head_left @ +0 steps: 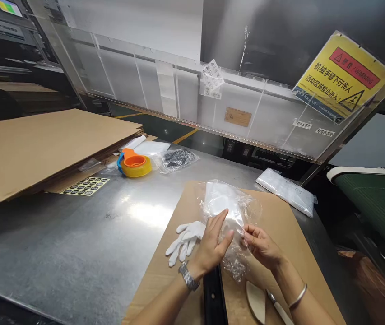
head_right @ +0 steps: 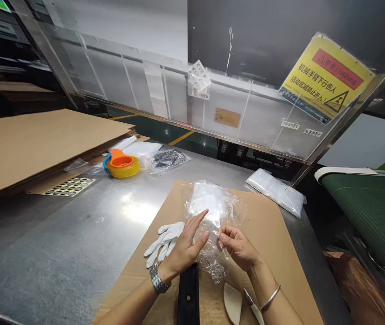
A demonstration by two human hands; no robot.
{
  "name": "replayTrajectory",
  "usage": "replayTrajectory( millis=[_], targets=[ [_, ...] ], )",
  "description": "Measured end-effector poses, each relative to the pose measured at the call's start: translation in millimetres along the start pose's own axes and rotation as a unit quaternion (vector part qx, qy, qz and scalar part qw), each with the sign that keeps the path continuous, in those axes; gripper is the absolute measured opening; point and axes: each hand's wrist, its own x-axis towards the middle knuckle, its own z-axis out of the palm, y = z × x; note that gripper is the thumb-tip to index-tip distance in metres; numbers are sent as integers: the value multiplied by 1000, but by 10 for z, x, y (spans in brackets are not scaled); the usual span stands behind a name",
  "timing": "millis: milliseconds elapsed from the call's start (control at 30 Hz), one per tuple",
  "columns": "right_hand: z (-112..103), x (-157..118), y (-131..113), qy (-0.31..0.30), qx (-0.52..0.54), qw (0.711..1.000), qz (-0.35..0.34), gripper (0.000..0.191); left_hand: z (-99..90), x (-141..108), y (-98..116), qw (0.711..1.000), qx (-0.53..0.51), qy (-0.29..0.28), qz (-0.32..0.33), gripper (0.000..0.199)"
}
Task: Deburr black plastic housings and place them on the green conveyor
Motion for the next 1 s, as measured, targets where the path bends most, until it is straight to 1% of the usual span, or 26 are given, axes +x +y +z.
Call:
replayTrajectory(
  millis=[33,67,133,167,267,300,400,467,500,600,633,667,700,767,800,833,900,1000],
  targets=[
    [25,-62,18,-3,15,1000,5,37,25,51,-16,1000,-2,-25,8,50],
    [42,-113,34,-4,26,1000,9,38,49,91,-27,999,-7,-46,13,46],
    [47,-191,45,3,34,999,14,40,87,140,-25,996,-7,-81,22,28],
    [38,-221,37,13,32,999,13,42,101,149,-12,996,-3,-89,25,23],
    [-6,-297,-35,42,-2,999,5,51,125,134,70,996,20,-86,31,23],
    [-18,-319,-69,48,-23,999,2,49,127,122,105,995,29,-84,34,21],
    [-28,-380,-163,49,-97,994,-2,36,119,76,203,994,49,-78,50,18],
    [-9,-418,-201,55,-138,989,-6,36,107,24,250,995,60,-54,54,12],
    [9,-438,-213,62,-156,986,-9,36,102,-15,267,996,65,-27,49,9],
    [113,-510,-235,109,-205,972,-19,34,101,-189,308,995,73,72,15,17],
    [164,-538,-243,125,-222,967,-25,33,108,-261,321,994,69,86,5,19],
    [222,-566,-252,135,-239,961,-31,31,121,-334,334,995,61,85,-2,21],
    [284,-594,-260,140,-256,956,-39,30,137,-404,344,996,49,70,-5,23],
    [401,-639,-270,135,-286,947,-54,27,177,-527,351,999,25,34,-6,26],
    [450,-654,-268,130,-296,944,-60,27,197,-578,343,999,17,29,-7,28],
    [489,-664,-260,126,-303,943,-65,27,214,-623,327,999,15,35,-9,30],
    [544,-668,-225,134,-307,940,-71,28,235,-704,276,997,27,76,-16,34],
    [619,-655,-160,179,-319,927,-85,27,228,-823,193,985,80,152,-13,27]
  ],
)
